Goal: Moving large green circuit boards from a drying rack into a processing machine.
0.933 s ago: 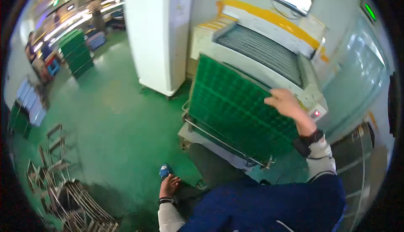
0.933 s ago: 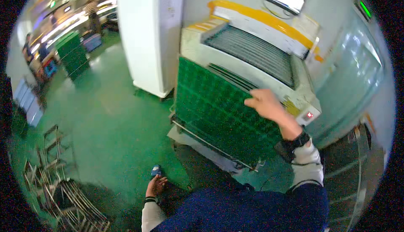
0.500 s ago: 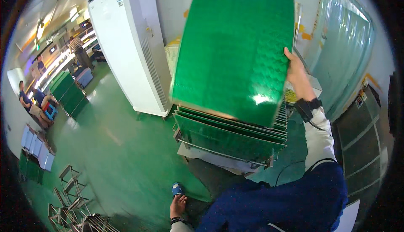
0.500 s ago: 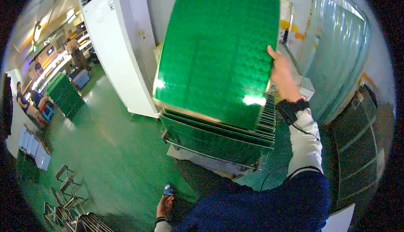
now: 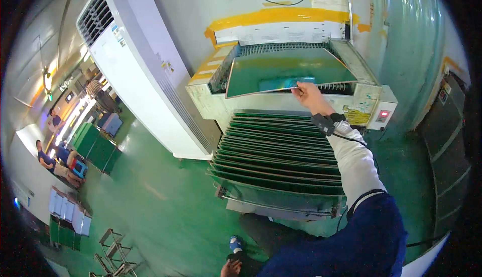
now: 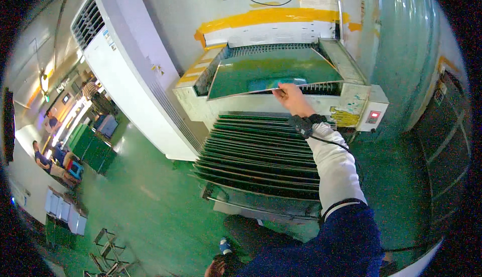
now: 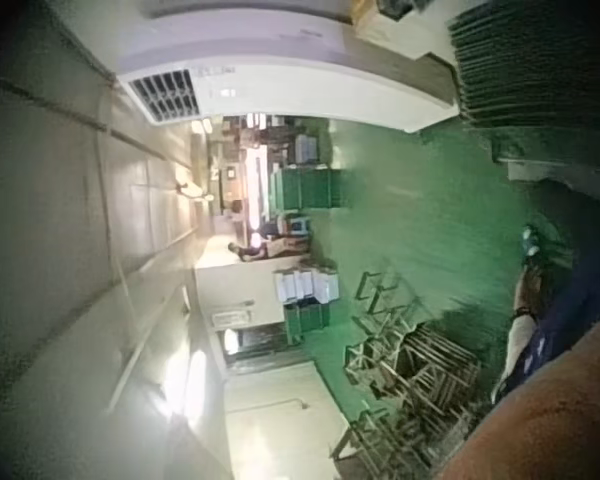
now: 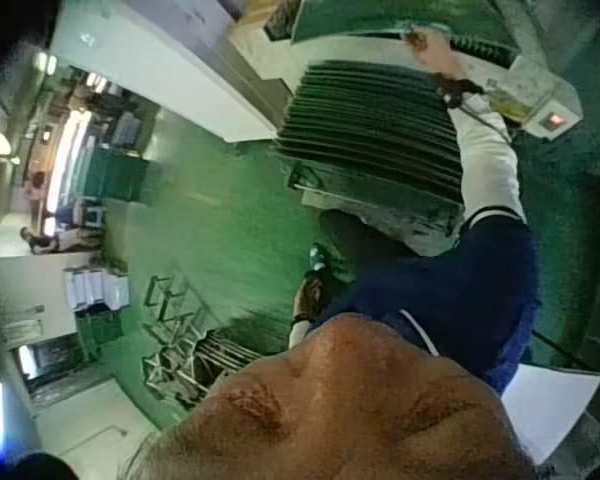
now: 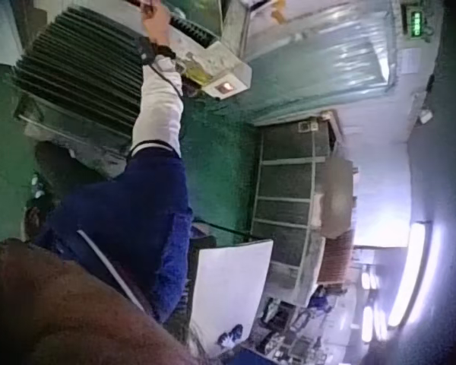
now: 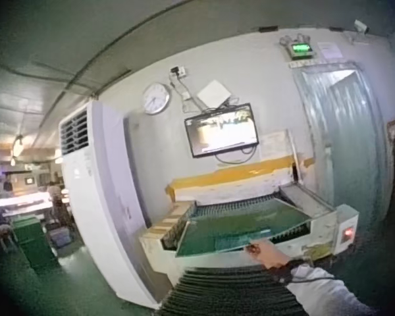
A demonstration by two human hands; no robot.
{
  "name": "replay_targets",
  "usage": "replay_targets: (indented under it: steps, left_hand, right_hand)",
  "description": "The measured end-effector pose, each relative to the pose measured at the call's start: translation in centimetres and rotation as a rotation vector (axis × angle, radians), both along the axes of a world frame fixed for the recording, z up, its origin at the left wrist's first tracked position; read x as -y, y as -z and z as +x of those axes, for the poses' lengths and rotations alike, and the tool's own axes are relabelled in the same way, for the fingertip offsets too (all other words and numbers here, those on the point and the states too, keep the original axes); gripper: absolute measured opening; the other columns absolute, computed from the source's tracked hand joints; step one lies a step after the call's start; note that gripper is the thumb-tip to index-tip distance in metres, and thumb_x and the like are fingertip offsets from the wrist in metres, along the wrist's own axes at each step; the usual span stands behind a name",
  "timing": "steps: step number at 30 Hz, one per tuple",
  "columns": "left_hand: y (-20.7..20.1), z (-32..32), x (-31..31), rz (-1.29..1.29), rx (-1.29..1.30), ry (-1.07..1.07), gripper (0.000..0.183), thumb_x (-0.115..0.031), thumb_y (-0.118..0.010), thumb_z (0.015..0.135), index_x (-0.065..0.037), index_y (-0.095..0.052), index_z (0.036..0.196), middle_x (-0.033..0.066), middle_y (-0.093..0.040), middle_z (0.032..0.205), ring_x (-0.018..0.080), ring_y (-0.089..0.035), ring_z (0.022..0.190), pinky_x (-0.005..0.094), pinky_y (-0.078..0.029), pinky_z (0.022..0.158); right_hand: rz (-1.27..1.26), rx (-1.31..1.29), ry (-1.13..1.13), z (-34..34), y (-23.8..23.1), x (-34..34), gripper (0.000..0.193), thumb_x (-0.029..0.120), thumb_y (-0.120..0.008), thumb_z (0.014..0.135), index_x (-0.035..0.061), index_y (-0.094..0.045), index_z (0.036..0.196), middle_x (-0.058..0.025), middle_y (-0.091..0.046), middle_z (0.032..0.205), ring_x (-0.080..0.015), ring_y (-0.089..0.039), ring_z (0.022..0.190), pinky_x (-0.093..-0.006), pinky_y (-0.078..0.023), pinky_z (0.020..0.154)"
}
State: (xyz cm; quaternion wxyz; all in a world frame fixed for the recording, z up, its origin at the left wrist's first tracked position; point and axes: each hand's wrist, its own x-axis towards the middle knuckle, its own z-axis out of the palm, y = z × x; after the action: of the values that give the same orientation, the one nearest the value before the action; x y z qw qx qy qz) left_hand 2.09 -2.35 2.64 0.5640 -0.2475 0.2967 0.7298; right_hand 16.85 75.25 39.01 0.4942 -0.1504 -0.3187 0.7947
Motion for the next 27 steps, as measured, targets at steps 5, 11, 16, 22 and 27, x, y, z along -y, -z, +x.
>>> replay_targets:
  steps: [5,11,16,22,27]
  left_hand:
    - [-5.5,0.7,-1.7,-0.247,-0.325,0.254,0.038,-0.019,-0.042,0.095,-0.011,-0.047,0.132,0.0041,-0.047,0.137,0.0245,-0.033,0.133,0.0433,-0.022,0.113]
    - [-11.0,2.9,-4.1,-0.056,-0.475,0.251,0.038,-0.021,-0.04,0.097,-0.009,-0.046,0.132,0.0064,-0.049,0.135,0.0241,-0.041,0.128,0.0447,-0.027,0.111]
    - [-9.9,1.4,-7.0,-0.221,-0.382,0.281,0.038,-0.023,-0.041,0.097,-0.009,-0.046,0.132,0.0074,-0.049,0.134,0.0245,-0.043,0.125,0.044,-0.028,0.108]
    - [-10.5,1.1,-8.6,-0.272,-0.362,0.308,0.039,-0.025,-0.042,0.096,-0.008,-0.046,0.131,0.0086,-0.05,0.133,0.0251,-0.045,0.123,0.0432,-0.031,0.106]
    - [-10.8,0.7,-10.0,-0.296,-0.362,0.325,0.039,-0.026,-0.043,0.096,-0.008,-0.046,0.13,0.0095,-0.051,0.131,0.0255,-0.046,0.121,0.0426,-0.033,0.103]
  right_hand:
    - [0.251,0.118,0.142,-2.5,3.7,-3.3,0.013,0.008,-0.056,0.09,-0.0023,-0.05,0.085,-0.0105,-0.055,0.086,-0.022,-0.059,0.081,-0.0319,-0.054,0.08]
    - [0.006,-0.001,0.015,-2.7,1.7,-3.5,0.019,0.017,-0.052,0.093,-0.0022,-0.052,0.09,-0.016,-0.057,0.092,-0.0247,-0.06,0.085,-0.0335,-0.053,0.08]
    - [0.133,0.632,-0.213,-1.7,-1.4,-2.6,0.03,0.027,-0.051,0.093,-0.0016,-0.06,0.088,-0.0188,-0.066,0.085,-0.0247,-0.064,0.073,-0.0322,-0.052,0.065]
    - [1.028,1.325,0.317,-4.3,-1.6,-3.1,0.034,0.04,-0.055,0.086,0.0116,-0.067,0.102,-0.0088,-0.064,0.107,-0.0284,-0.057,0.099,-0.0471,-0.044,0.086]
    - [1.242,1.642,0.326,-4.9,-0.7,-4.1,0.049,0.047,-0.049,0.088,0.02,-0.054,0.128,-0.0078,-0.041,0.141,-0.0321,-0.029,0.133,-0.0546,-0.021,0.107]
